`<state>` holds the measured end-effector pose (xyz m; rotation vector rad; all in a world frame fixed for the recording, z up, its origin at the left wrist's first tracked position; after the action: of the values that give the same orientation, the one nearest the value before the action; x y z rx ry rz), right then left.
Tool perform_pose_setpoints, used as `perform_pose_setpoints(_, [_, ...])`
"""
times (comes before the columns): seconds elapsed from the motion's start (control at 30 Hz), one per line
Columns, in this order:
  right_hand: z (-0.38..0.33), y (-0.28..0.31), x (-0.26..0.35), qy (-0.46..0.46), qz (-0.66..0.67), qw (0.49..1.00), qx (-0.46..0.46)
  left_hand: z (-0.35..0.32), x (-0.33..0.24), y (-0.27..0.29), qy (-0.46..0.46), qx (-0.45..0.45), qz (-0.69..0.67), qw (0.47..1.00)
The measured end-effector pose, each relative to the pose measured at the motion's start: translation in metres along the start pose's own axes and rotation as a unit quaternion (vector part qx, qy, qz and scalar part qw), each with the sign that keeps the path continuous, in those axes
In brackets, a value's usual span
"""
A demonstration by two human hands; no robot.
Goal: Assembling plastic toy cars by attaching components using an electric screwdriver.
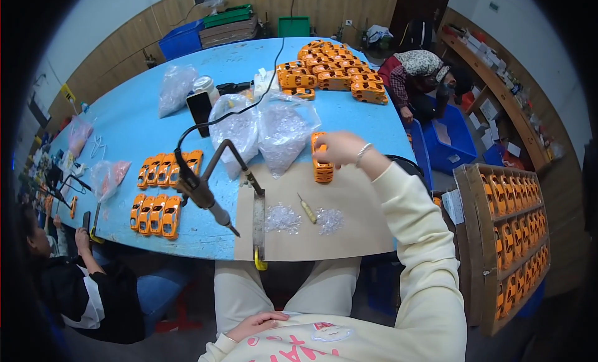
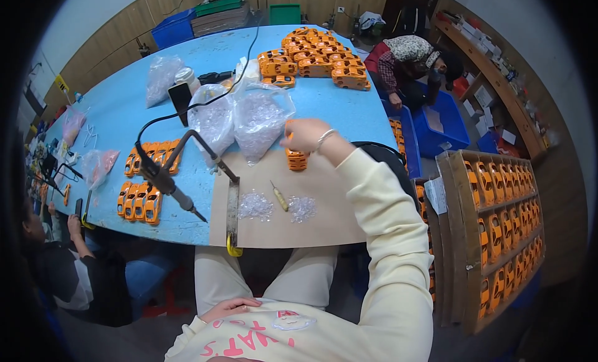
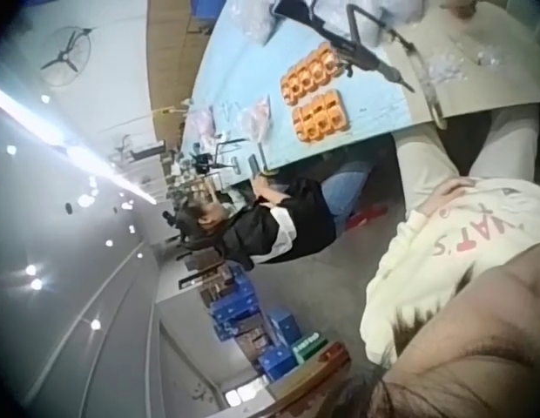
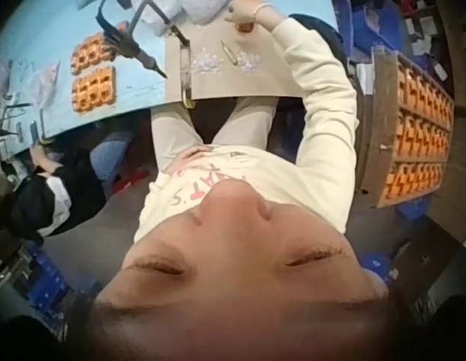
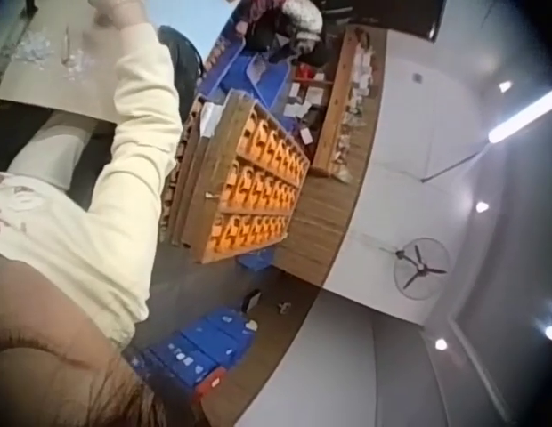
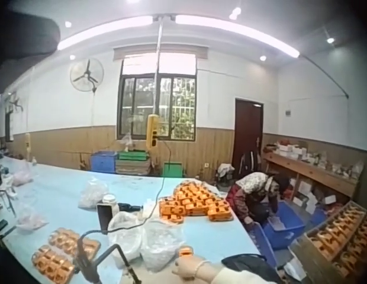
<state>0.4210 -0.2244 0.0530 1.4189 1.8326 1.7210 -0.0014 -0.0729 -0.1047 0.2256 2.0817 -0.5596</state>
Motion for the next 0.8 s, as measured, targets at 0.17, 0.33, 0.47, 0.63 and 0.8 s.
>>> perform_pose_setpoints(0.17, [0.022,0.088,-0.134,-0.112,0.06,0.975,-0.183,0.014,-0.008,-0.006,0.044,-0.017,-0.025,0.999])
perform_pose_setpoints(0.33, [0.064,0.106,-0.242,-0.127,-0.183,0.943,-0.248,0.027,-0.016,-0.006,0.104,-0.056,-0.074,0.99])
perform_pose_setpoints(0.47, [0.121,0.097,-0.286,-0.121,-0.198,0.935,-0.269,0.041,-0.028,-0.011,0.141,-0.09,-0.127,0.978])
perform_pose_setpoints(0.63, [0.166,0.105,-0.29,-0.217,-0.226,0.931,-0.186,0.044,-0.066,-0.022,0.126,-0.107,-0.039,0.985])
perform_pose_setpoints(0.8, [0.185,0.115,-0.314,-0.223,-0.247,0.939,-0.087,0.054,-0.02,-0.006,0.077,-0.096,-0.056,0.991])
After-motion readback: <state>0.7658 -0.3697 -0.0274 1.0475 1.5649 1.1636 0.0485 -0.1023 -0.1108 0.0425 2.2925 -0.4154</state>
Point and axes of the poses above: each hand's wrist, its own z-axis towards the middle knuckle, its own y-axis out of the back of the hand, x = y × z, the point moved 4 cm from there along z, towards the middle knuckle, and after that the axes turned 1 degree about -y, right-handed, at the moved point
